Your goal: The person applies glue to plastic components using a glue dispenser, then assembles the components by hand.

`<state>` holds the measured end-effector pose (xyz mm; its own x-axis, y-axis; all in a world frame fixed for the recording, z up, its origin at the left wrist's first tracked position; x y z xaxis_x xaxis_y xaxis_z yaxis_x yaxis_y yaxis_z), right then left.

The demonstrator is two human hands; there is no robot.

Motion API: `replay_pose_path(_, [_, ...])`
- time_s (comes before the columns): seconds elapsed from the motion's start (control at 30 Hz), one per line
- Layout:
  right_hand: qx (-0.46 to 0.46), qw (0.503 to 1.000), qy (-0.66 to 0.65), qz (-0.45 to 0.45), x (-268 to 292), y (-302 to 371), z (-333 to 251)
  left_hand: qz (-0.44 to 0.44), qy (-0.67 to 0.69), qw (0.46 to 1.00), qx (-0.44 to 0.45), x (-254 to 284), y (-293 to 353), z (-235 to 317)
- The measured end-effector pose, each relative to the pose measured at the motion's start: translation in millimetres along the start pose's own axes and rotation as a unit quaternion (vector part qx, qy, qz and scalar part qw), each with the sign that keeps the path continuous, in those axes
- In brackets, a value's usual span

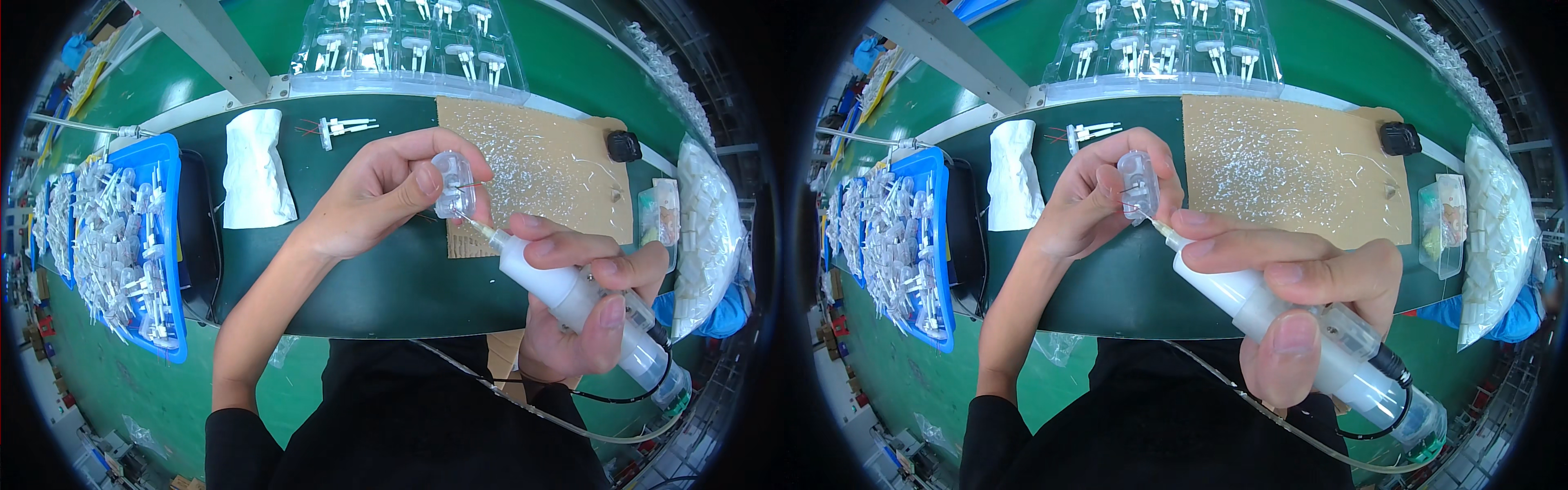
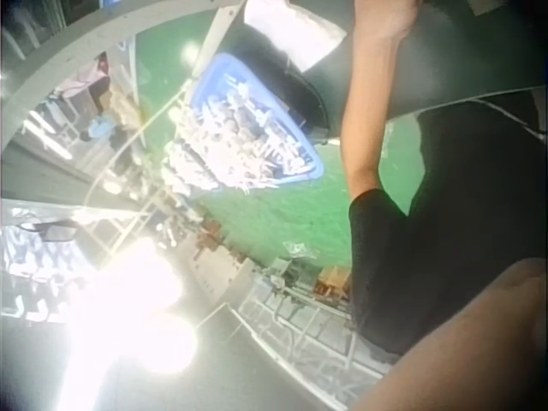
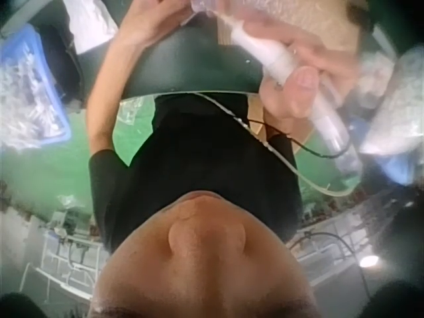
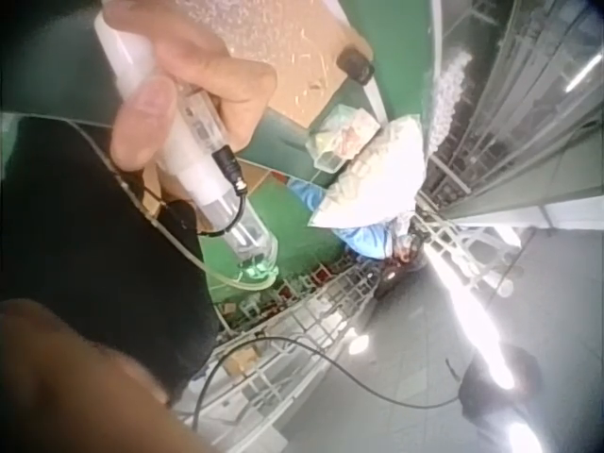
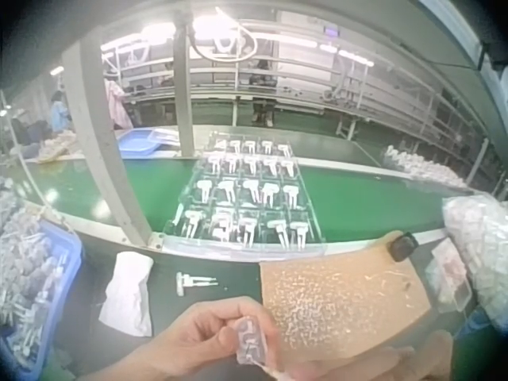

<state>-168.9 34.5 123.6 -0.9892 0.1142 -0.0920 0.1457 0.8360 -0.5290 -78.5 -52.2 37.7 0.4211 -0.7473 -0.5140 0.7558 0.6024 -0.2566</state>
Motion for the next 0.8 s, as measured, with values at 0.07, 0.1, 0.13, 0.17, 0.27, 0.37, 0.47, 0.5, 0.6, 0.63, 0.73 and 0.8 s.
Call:
replay_pose_path(0.07, [0.001,1.0,-0.001,-0.001,-0.2,0.0,-0.9,-0.001,-0.002,1.0,-0.003,-0.2,0.1,1.3])
replay_pose_path(0.1, [0.001,1.0,-0.006,0.0,0.2,0.6,-1.1,-0.006,-0.004,1.0,-0.004,-1.0,0.7,2.4])
replay_pose_path(0.13, [0.001,1.0,-0.011,0.0,0.4,0.8,-1.2,-0.011,-0.006,1.0,-0.005,-1.9,1.3,3.6])
replay_pose_path(0.17, [0.001,1.0,-0.01,0.001,1.0,0.8,-1.0,-0.012,-0.005,1.0,-0.005,-1.8,1.1,2.6])
replay_pose_path(0.27, [0.002,1.0,-0.009,-0.01,0.2,0.4,-1.3,-0.011,-0.008,1.0,-0.004,-1.7,0.4,1.1])
replay_pose_path(0.37, [0.004,1.0,-0.009,-0.009,2.6,0.9,-2.4,-0.01,-0.008,1.0,-0.004,-2.3,0.2,1.6])
replay_pose_path(0.47, [0.004,1.0,-0.011,-0.019,2.0,1.2,-1.6,-0.01,-0.009,1.0,-0.008,-1.6,0.8,2.1])
replay_pose_path(0.5, [0.0,1.0,-0.012,-0.02,1.7,1.1,-1.1,-0.012,-0.012,1.0,-0.011,-1.8,0.6,3.1])
replay_pose_path(0.6, [-0.002,1.0,-0.022,-0.015,1.1,1.8,-1.1,-0.013,-0.012,1.0,-0.015,-2.9,0.7,5.0])
replay_pose_path(0.63, [-0.001,1.0,-0.03,-0.01,1.6,2.0,-1.2,-0.011,-0.01,1.0,-0.015,-3.1,0.9,5.7])
replay_pose_path(0.73, [0.004,0.999,-0.033,-0.01,1.7,2.3,-0.8,-0.022,-0.01,1.0,-0.011,-4.4,0.2,6.5])
replay_pose_path(0.8, [0.0,1.0,-0.029,-0.006,2.4,2.8,-1.3,-0.019,-0.006,1.0,-0.009,-4.0,0.7,5.7])
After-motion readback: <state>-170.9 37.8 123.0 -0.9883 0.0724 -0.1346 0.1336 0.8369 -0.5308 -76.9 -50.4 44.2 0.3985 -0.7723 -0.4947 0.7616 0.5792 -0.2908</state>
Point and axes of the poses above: each hand's wrist, its own y-axis away from the middle knuckle, its own x-axis out of the back of the hand, z = x × y, the point moved 10 cm from there along -y, towards the middle knuckle, and after that the axes turned 2 degrees about -x, right-handed, at the moved point
